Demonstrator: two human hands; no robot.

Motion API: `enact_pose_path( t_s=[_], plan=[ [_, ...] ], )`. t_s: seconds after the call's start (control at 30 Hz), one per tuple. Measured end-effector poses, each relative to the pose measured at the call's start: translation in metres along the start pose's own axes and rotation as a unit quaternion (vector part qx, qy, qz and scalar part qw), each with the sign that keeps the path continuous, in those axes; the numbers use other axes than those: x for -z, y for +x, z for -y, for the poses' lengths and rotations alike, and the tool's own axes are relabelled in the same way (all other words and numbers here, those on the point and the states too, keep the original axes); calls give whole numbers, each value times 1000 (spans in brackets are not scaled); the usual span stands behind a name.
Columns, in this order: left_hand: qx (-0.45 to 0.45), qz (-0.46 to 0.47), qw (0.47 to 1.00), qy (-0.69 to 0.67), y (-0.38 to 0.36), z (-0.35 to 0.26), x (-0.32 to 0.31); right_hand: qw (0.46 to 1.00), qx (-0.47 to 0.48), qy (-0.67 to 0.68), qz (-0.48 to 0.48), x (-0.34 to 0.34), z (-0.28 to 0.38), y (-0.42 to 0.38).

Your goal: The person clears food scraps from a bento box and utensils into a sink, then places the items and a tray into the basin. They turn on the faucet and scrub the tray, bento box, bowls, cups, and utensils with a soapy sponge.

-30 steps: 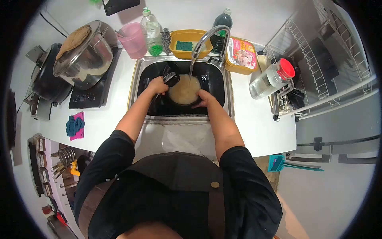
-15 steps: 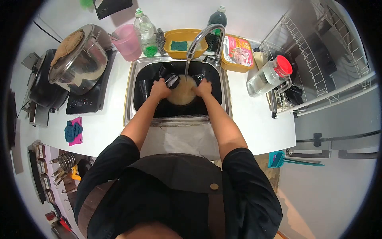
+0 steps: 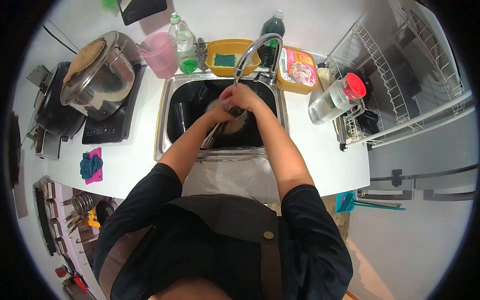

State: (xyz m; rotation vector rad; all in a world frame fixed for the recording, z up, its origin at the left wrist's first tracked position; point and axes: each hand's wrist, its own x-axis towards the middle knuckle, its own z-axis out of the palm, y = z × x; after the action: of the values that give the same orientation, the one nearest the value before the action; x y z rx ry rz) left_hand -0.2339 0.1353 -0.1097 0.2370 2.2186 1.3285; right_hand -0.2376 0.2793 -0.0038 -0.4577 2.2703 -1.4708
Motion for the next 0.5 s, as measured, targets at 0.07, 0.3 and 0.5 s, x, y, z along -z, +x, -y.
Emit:
enact_pose_path(
  t_s=[0.07,0.3,0.5],
  plan=[
    [49,1,996,68,3,-4,0,990,2,-87,-108,16,-5,4],
    [64,-42,970,232,-35,-52,12,816,77,-454,-348,37,-41,14],
    [68,-74,963,249,-22,-20,14,829,98,-460,-303,29,-95,13]
  ],
)
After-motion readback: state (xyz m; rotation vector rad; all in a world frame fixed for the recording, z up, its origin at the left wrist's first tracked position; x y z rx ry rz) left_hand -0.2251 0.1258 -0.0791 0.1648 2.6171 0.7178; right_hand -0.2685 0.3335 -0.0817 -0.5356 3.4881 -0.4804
